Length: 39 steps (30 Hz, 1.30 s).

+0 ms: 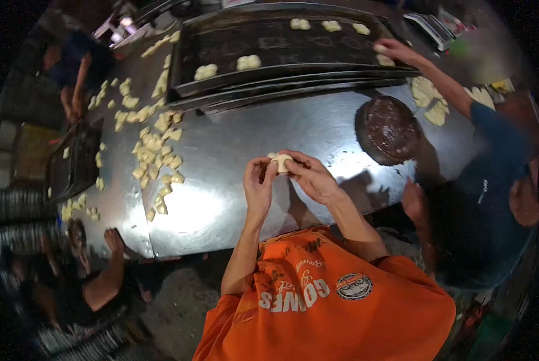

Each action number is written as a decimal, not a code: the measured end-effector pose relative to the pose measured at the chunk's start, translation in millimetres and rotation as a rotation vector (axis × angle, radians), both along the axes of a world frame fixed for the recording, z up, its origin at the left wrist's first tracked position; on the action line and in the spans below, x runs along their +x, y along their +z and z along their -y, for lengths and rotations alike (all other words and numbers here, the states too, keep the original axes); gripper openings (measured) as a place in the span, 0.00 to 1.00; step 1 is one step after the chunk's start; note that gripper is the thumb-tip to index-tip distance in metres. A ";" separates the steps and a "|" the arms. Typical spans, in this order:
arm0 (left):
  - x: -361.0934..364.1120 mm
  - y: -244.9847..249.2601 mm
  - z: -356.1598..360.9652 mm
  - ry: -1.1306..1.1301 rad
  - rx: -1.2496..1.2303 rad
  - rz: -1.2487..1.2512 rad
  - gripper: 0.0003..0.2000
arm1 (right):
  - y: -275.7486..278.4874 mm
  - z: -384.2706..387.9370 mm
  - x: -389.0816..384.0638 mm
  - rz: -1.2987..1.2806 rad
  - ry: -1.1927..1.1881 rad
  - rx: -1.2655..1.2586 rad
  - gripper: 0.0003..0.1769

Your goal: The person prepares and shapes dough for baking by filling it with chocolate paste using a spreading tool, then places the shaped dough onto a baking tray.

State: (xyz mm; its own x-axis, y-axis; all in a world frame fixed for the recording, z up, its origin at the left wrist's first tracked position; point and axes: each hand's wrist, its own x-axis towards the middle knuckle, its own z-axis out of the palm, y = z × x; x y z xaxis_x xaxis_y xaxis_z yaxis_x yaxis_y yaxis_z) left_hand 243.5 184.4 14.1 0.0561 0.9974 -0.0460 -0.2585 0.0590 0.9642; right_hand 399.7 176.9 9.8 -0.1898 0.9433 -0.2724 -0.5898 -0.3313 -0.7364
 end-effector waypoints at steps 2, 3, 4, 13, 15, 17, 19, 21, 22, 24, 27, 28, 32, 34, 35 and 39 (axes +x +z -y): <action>8.3 -5.3 -0.4 -0.100 0.006 -0.113 0.09 | -2.8 8.7 12.6 -0.294 -0.014 -0.084 0.20; 13.1 -2.3 2.9 -0.130 0.042 -0.204 0.10 | -1.5 12.3 18.8 -0.375 0.007 -0.115 0.21; 17.4 -4.0 4.6 -0.156 0.044 -0.195 0.10 | -4.5 18.3 25.7 -0.369 -0.019 -0.110 0.21; 26.1 -1.5 14.3 -0.368 0.261 -0.648 0.15 | -4.8 19.5 169.1 1.075 -0.229 0.207 0.16; 25.0 0.1 12.8 -0.347 0.236 -0.617 0.15 | -2.5 13.4 204.1 1.541 -0.240 0.226 0.13; 23.8 3.1 8.3 -0.349 0.232 -0.567 0.15 | -6.7 9.0 222.9 1.784 -0.201 0.300 0.09; 22.8 5.1 6.9 -0.327 0.243 -0.557 0.15 | -10.0 7.4 225.9 1.837 -0.147 0.239 0.08; 20.2 4.4 5.5 -0.306 0.256 -0.549 0.14 | -24.8 3.7 235.6 1.865 -0.044 0.191 0.11; 18.4 1.7 5.3 -0.273 0.282 -0.550 0.14 | -44.5 -0.2 247.6 1.866 -0.045 0.195 0.11; 17.1 1.9 6.3 -0.239 0.306 -0.553 0.13 | -66.8 -6.1 260.5 1.810 0.008 0.290 0.16; 18.4 6.7 5.7 -0.205 0.271 -0.503 0.12 | -56.7 -3.4 271.6 1.387 -0.036 0.105 0.15; 20.1 5.5 4.6 -0.223 0.260 -0.489 0.12 | -52.4 -1.5 271.7 1.389 -0.035 0.110 0.15; 39.4 2.3 3.3 -0.336 0.201 -0.372 0.14 | -21.3 13.9 229.2 0.097 -0.251 -0.120 0.17; 55.7 3.2 4.1 -0.452 0.237 -0.248 0.18 | -19.7 19.0 201.1 -0.066 -0.254 -0.110 0.17; 64.0 4.1 4.3 -0.497 0.199 -0.180 0.19 | -20.7 20.3 184.0 -0.201 -0.196 -0.079 0.17; 68.8 4.8 -5.1 -0.449 0.235 -0.192 0.21 | -6.6 25.6 106.6 -0.459 -0.085 -0.086 0.15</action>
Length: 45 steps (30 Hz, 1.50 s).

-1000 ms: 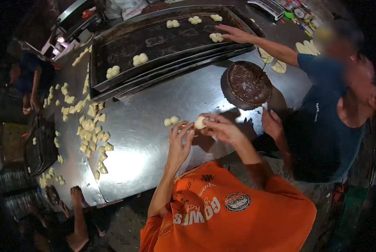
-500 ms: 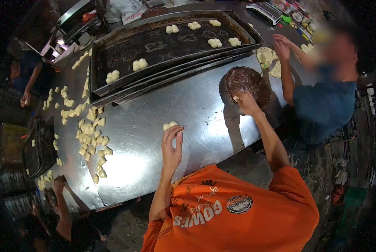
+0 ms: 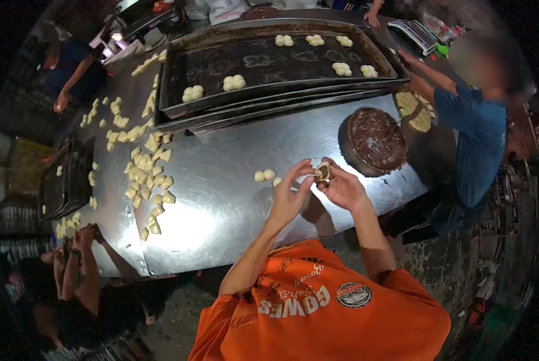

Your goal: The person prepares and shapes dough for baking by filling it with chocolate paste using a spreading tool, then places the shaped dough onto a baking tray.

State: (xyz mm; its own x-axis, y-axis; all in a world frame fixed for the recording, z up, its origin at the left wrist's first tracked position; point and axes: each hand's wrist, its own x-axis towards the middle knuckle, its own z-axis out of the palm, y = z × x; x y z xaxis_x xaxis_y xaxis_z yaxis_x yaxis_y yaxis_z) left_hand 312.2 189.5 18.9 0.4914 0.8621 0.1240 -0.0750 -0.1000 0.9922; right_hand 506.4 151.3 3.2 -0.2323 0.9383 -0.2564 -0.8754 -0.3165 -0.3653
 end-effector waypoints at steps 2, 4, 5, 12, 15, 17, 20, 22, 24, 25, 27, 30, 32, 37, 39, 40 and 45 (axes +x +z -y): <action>-19.6 -6.4 -7.9 0.057 -0.164 0.075 0.21 | -4.5 0.7 -19.3 0.010 -0.017 -0.009 0.14; -35.2 -8.2 -11.1 0.130 -0.402 0.327 0.20 | 12.4 -0.7 -40.5 0.127 -0.059 -0.064 0.14; -42.3 -7.5 -11.0 0.141 -0.399 0.323 0.20 | 23.5 -1.5 -51.5 0.252 -0.111 -0.121 0.14; -70.3 22.3 -8.4 0.163 -0.430 0.491 0.20 | 45.5 -10.9 -99.5 1.267 -0.228 0.454 0.22; -78.3 22.5 -2.1 0.210 -0.258 0.315 0.21 | 64.0 -14.9 -102.0 1.542 -0.273 0.649 0.14; -84.4 21.6 4.6 0.179 -0.013 0.045 0.20 | 69.5 -20.2 -96.2 1.780 -0.249 0.877 0.13; -84.4 23.0 13.8 0.189 0.159 -0.081 0.19 | 85.4 -24.3 -105.2 1.553 -0.176 0.643 0.11; -83.8 27.9 16.1 0.210 0.360 -0.187 0.17 | 73.2 -24.5 -100.7 1.556 -0.101 0.686 0.11; -83.0 26.4 19.0 0.324 0.145 0.005 0.16 | 62.6 -26.5 -102.3 1.559 -0.026 0.736 0.12; -83.6 26.1 21.0 0.424 -0.070 0.200 0.15 | 58.8 -24.6 -106.4 1.506 -0.072 0.707 0.12; -94.8 31.9 20.7 0.393 -0.216 0.230 0.15 | 56.7 -22.2 -118.5 1.446 -0.110 0.683 0.13; -107.6 30.3 25.9 0.379 -0.386 0.269 0.16 | 63.2 -19.6 -142.3 1.314 -0.168 0.698 0.11; -115.4 26.4 32.5 0.406 -0.410 0.275 0.17 | 64.5 -21.4 -144.9 1.361 -0.099 0.728 0.10; -135.3 5.7 45.2 0.546 -0.354 0.155 0.23 | 14.1 -25.0 -165.4 1.054 0.197 0.482 0.11; -151.8 -46.4 46.6 0.515 -0.226 -0.075 0.31 | -14.1 -33.6 -158.5 1.225 0.392 0.550 0.11; -161.6 -68.0 53.7 0.545 -0.247 -0.444 0.36 | -44.1 -35.9 -155.8 1.527 0.462 0.682 0.11; -186.4 -43.4 59.7 0.865 -0.312 -0.388 0.31 | -52.2 -46.2 -198.5 1.717 0.181 0.878 0.11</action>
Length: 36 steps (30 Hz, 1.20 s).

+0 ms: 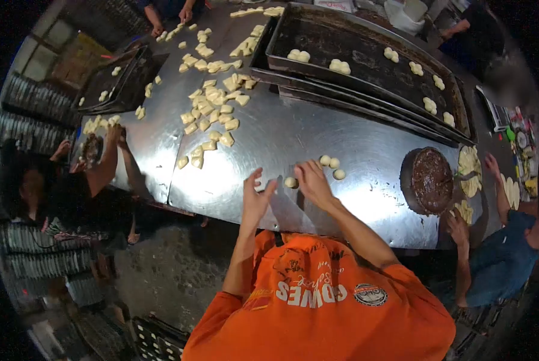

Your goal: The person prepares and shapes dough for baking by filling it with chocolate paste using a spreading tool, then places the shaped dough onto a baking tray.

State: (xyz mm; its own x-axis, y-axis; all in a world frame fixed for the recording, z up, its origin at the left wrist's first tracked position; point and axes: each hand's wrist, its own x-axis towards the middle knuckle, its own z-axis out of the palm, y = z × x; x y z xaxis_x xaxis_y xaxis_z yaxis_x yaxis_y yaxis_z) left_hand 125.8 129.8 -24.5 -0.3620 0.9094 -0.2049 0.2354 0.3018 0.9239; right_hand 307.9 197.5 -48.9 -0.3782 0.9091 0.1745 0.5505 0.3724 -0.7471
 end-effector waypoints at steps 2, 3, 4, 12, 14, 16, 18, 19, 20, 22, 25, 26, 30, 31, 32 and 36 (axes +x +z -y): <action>-6.2 -2.4 -5.6 0.045 0.046 0.045 0.29 | -32.9 7.8 -23.6 0.004 -0.005 0.140 0.11; -5.8 0.9 -3.3 0.048 0.053 0.047 0.29 | -41.6 25.5 -27.8 -0.075 0.087 -0.091 0.11; -6.5 8.9 1.0 0.054 0.071 0.076 0.28 | -44.3 37.0 -31.9 -0.160 0.173 -0.315 0.12; -16.7 44.8 27.7 0.171 0.039 0.154 0.20 | -52.7 5.8 -24.3 0.247 0.089 0.372 0.09; -13.6 48.8 28.7 0.171 0.041 0.215 0.20 | -45.4 38.0 -28.9 0.297 0.254 0.316 0.14; -14.0 47.2 29.1 0.156 0.041 0.169 0.20 | -60.8 44.7 -8.7 0.230 0.282 0.323 0.13; -13.9 50.7 29.0 0.149 0.026 0.200 0.20 | -62.9 37.9 5.8 0.183 0.335 0.278 0.13; -12.4 49.1 29.2 0.145 0.047 0.203 0.19 | -50.1 19.3 10.0 0.256 0.275 0.395 0.11; -11.4 47.7 25.9 0.141 0.068 0.208 0.19 | -42.3 5.8 15.2 0.332 0.214 0.511 0.09; -6.8 38.6 24.2 0.113 0.065 0.222 0.19 | -54.3 14.0 -8.1 0.193 0.045 0.414 0.07; 2.2 43.8 15.4 0.042 0.087 0.210 0.17 | -45.0 51.0 -5.7 0.062 0.225 0.099 0.07; 6.1 37.8 12.7 0.027 0.101 0.225 0.16 | -50.5 41.0 7.4 0.050 0.215 0.108 0.07; 22.0 29.7 -2.3 -0.204 0.132 0.058 0.15 | -42.2 12.3 28.8 0.225 0.017 0.203 0.14; 26.6 23.6 -9.6 -0.297 0.136 -0.023 0.15 | -49.3 -1.7 17.9 0.194 -0.068 0.319 0.12; 30.3 12.8 -16.6 -0.310 0.123 -0.017 0.15 | -46.0 -8.2 4.9 0.194 -0.101 0.283 0.11; 43.0 -29.7 -31.5 -0.578 -0.109 -0.239 0.17 | -4.6 -5.9 4.9 0.096 -0.211 0.248 0.10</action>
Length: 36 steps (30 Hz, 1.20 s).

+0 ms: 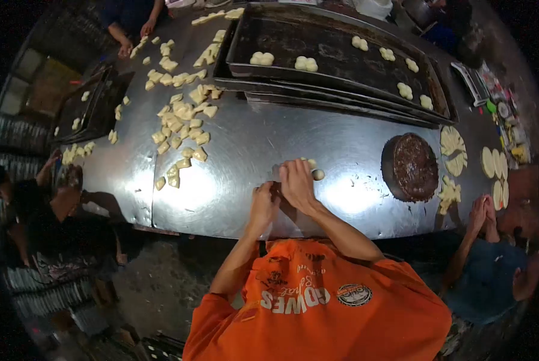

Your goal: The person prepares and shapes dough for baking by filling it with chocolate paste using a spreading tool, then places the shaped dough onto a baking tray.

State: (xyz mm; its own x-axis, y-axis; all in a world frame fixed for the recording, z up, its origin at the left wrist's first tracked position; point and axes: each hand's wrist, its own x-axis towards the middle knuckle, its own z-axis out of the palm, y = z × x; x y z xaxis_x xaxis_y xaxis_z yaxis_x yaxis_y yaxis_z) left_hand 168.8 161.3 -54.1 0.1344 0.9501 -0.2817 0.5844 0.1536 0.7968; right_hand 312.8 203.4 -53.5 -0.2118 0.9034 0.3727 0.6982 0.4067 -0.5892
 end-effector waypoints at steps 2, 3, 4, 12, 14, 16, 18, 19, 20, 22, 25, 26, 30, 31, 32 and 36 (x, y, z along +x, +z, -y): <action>25.5 0.7 8.5 -0.019 0.368 -0.195 0.22 | 11.4 -3.3 27.3 -0.093 -0.130 -0.095 0.14; 35.1 7.8 7.1 -0.054 0.397 -0.201 0.26 | 12.1 -5.5 41.4 -0.099 -0.190 -0.099 0.13; 39.4 0.1 4.0 -0.070 0.392 -0.201 0.26 | 10.7 -4.6 55.4 -0.105 -0.252 -0.103 0.13; 67.2 -15.4 -48.6 -0.003 0.312 0.071 0.21 | -8.9 25.9 88.0 -0.161 -0.260 -0.285 0.18; 63.6 -12.5 -50.6 -0.074 0.605 -0.239 0.18 | -16.6 24.9 84.5 -0.155 -0.190 -0.274 0.20; 61.8 -16.1 -48.2 -0.064 0.605 -0.232 0.17 | -22.0 18.2 75.8 -0.243 -0.217 -0.290 0.22; 60.7 -19.4 -46.9 -0.056 0.598 -0.227 0.16 | -25.0 14.9 68.2 -0.409 -0.266 -0.294 0.22; 63.4 -21.0 -46.2 -0.024 0.490 -0.092 0.16 | -27.1 16.2 67.0 -0.411 -0.265 -0.297 0.22; 64.3 -22.1 -45.4 0.009 0.382 0.043 0.16 | -28.5 17.1 65.9 -0.391 -0.225 -0.344 0.21; 61.0 -15.7 -47.2 0.007 0.319 0.078 0.16 | -26.5 15.5 66.4 -0.373 -0.184 -0.379 0.21; 56.2 -7.3 -51.3 -0.022 0.343 0.150 0.19 | -18.5 17.5 83.0 -0.267 -0.057 -0.395 0.31; 54.4 -5.0 -52.5 -0.054 0.427 0.185 0.21 | -17.6 10.8 84.4 -0.265 -0.054 -0.391 0.31; 36.2 -20.4 -84.0 -0.301 0.345 0.099 0.25 | -17.0 -21.8 86.4 -0.077 0.067 -0.250 0.33; 34.1 -19.0 -89.4 -0.332 0.288 0.139 0.26 | -15.0 -27.5 86.2 -0.086 0.104 -0.363 0.31; 33.2 -16.7 -95.6 -0.360 0.239 0.179 0.27 | -11.8 -34.2 86.3 -0.092 0.143 -0.468 0.28; 26.2 15.1 -51.0 -0.254 0.221 0.263 0.23 | 18.5 -4.3 87.1 -0.216 0.207 -0.512 0.28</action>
State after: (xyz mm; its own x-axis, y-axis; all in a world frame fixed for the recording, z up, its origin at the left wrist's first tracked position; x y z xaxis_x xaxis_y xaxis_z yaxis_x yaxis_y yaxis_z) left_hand 195.1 212.3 -39.0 0.4116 0.9114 -0.0004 0.3544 -0.1597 0.9214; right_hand 399.8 207.7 -35.0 -0.3704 0.9278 -0.0455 0.4767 0.1479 -0.8665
